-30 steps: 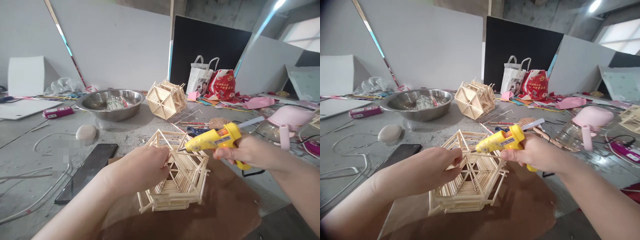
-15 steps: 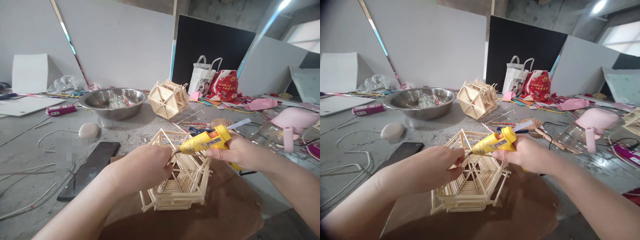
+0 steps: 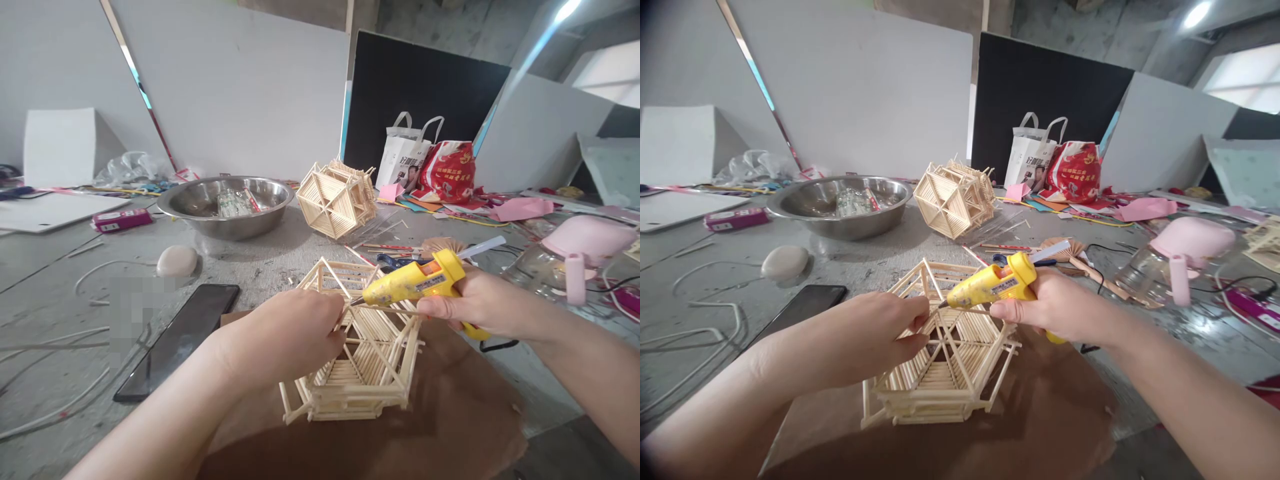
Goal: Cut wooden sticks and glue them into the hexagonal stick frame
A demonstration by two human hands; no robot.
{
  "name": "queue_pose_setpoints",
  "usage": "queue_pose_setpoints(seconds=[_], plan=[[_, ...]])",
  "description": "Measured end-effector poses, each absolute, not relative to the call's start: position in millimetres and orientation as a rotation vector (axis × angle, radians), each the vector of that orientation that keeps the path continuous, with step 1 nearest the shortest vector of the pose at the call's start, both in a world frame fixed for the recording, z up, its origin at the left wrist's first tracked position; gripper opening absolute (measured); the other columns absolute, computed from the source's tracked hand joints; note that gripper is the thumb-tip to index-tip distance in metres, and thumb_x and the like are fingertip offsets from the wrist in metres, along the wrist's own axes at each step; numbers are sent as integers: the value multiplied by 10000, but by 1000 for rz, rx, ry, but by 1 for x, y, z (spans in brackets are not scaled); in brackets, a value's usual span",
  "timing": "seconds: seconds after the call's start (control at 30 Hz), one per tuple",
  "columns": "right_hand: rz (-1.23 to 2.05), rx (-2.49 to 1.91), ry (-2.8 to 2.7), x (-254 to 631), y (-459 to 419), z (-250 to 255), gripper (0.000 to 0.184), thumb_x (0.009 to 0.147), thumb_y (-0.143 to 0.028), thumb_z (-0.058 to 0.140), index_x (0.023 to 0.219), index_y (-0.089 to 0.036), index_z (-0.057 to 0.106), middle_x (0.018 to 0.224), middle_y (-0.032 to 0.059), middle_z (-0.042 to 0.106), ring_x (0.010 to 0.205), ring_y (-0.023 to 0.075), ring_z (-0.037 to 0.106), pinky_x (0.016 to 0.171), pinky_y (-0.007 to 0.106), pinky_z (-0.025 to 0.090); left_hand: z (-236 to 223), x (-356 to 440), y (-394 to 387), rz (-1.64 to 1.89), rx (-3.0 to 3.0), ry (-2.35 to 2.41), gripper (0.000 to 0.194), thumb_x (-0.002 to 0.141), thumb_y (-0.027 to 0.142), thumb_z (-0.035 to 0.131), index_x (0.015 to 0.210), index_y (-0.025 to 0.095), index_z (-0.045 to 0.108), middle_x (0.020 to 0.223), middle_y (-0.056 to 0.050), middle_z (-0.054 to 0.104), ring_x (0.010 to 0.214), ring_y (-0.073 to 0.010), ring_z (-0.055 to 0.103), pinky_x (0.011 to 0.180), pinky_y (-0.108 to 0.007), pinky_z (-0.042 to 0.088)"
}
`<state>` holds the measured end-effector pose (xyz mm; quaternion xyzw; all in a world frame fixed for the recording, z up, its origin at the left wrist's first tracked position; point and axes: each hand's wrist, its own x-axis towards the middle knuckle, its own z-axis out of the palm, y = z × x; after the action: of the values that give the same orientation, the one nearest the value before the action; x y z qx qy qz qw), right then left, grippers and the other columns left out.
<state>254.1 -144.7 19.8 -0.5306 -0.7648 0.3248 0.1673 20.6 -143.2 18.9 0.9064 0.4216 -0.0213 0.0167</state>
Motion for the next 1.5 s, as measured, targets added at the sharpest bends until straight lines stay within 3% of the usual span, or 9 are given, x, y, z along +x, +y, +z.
queue_pose_setpoints(seconds=[0.53, 0.63, 0.73, 1.0, 1.1, 1.5], plan=[[856, -1534, -2176, 254, -152, 22, 290, 722, -385, 534, 955, -219, 585, 956, 28, 622, 870, 213, 554, 745, 286, 433, 21, 21, -143, -99, 2814, 1301, 189, 772, 258, 347, 725, 192, 518, 638, -19, 601, 530, -159, 540, 452, -257, 316], [806, -1661, -2053, 272, -153, 20, 293, 690, -456, 541, 819, -201, 605, 687, 21, 621, 602, 166, 559, 537, 255, 435, 21, 20, -143, -91, 2804, 1299, 186, 767, 252, 348, 727, 191, 519, 645, -23, 601, 540, -153, 541, 461, -255, 317], [900, -1772, -1826, 296, -150, 17, 389, 672, -554, 500, 651, -173, 575, 440, -22, 469, 383, 97, 421, 372, 217, 324, 21, 20, -142, -100, 2778, 1311, 172, 758, 258, 360, 721, 193, 514, 645, -25, 601, 544, -153, 543, 461, -253, 319], [1105, -1592, -1272, 335, -119, -14, 323, 726, -482, 501, 753, -162, 533, 709, 64, 586, 458, 94, 478, 412, 217, 373, 21, 19, -141, -94, 2784, 1298, 176, 765, 268, 356, 683, 199, 496, 634, -18, 592, 510, -144, 520, 437, -250, 295], [1088, -1643, -1034, 352, -99, -36, 317, 694, -460, 559, 786, -159, 522, 569, 14, 541, 402, 93, 470, 359, 206, 371, 20, 17, -140, -90, 2788, 1300, 184, 771, 269, 343, 697, 201, 497, 621, -15, 582, 520, -145, 521, 445, -251, 292], [941, -1858, -969, 397, -45, -82, 316, 806, -423, 406, 721, -150, 540, 502, 9, 513, 384, 85, 451, 378, 203, 358, 19, 19, -141, -113, 2778, 1327, 200, 776, 277, 344, 715, 195, 517, 626, -22, 591, 546, -149, 538, 475, -259, 322]])
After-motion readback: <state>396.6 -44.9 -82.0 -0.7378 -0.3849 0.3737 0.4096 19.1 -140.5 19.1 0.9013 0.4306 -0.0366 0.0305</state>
